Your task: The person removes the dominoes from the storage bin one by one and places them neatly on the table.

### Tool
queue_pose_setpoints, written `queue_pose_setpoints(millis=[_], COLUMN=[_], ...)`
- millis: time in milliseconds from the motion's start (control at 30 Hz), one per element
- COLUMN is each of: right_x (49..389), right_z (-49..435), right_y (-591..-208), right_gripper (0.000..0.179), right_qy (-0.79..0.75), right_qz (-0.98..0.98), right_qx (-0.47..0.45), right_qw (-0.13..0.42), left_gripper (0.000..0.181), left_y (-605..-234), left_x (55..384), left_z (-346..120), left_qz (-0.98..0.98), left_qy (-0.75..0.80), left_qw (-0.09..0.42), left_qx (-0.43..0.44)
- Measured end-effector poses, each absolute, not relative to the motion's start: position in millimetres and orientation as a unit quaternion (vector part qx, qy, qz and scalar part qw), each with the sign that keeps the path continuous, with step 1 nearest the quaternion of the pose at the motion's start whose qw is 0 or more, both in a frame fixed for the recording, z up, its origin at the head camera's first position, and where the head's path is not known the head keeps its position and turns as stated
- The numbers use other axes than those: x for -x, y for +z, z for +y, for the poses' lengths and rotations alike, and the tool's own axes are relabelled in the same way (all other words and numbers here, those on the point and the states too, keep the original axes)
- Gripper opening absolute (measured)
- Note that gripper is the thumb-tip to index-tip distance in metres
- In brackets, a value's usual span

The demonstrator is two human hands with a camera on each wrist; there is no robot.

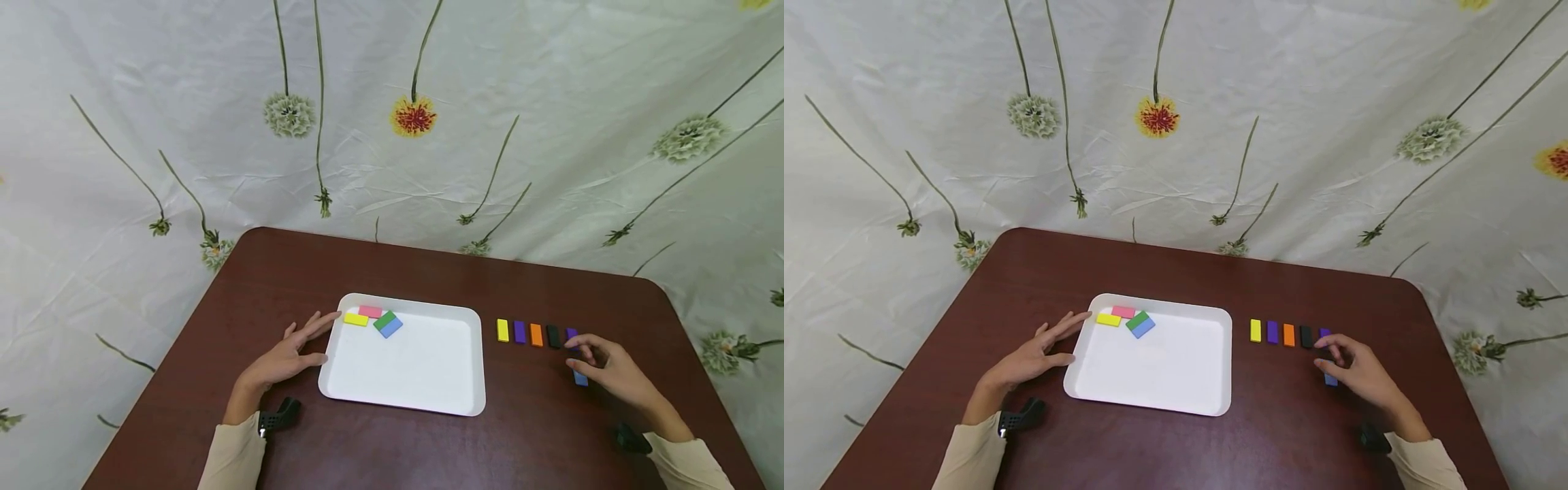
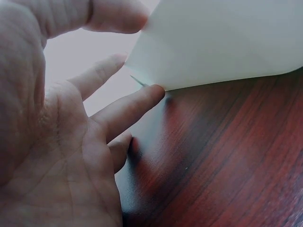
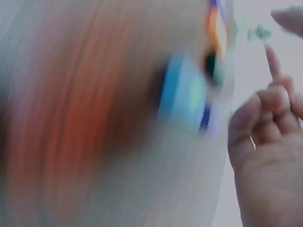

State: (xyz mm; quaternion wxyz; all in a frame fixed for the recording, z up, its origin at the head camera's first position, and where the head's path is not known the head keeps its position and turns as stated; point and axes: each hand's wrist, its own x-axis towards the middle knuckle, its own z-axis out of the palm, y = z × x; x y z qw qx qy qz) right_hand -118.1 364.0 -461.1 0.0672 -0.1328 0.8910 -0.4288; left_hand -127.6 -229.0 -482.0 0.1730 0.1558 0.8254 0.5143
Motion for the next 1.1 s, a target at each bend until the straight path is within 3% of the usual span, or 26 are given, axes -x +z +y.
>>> queue_pose_setpoints(millis=[300,567,1100], right_x=[136,148,161], right_z=[277,195,81], right_y=[-434,-414,-445], right_gripper=[0.032,0.026,0.038], right_qy=[-0.541,-0.634,-0.587], right_qz=[0.827,0.756,0.789], right_qx=[0.106,0.088,-0.054], right_qw=[0.105,0.139,0.172], left_gripper=[0.073,0.074,0.073], left_y=[-485,-486,-489], left_x=[129,130,131], left_z=[-231,-230,-231], left_qz=[0.824,0.822,0.824], left_qy=[0.517,0.519,0.516], left_qw=[0.174,0.175,0.176], left_qx=[-0.157,-0.158,-0.152])
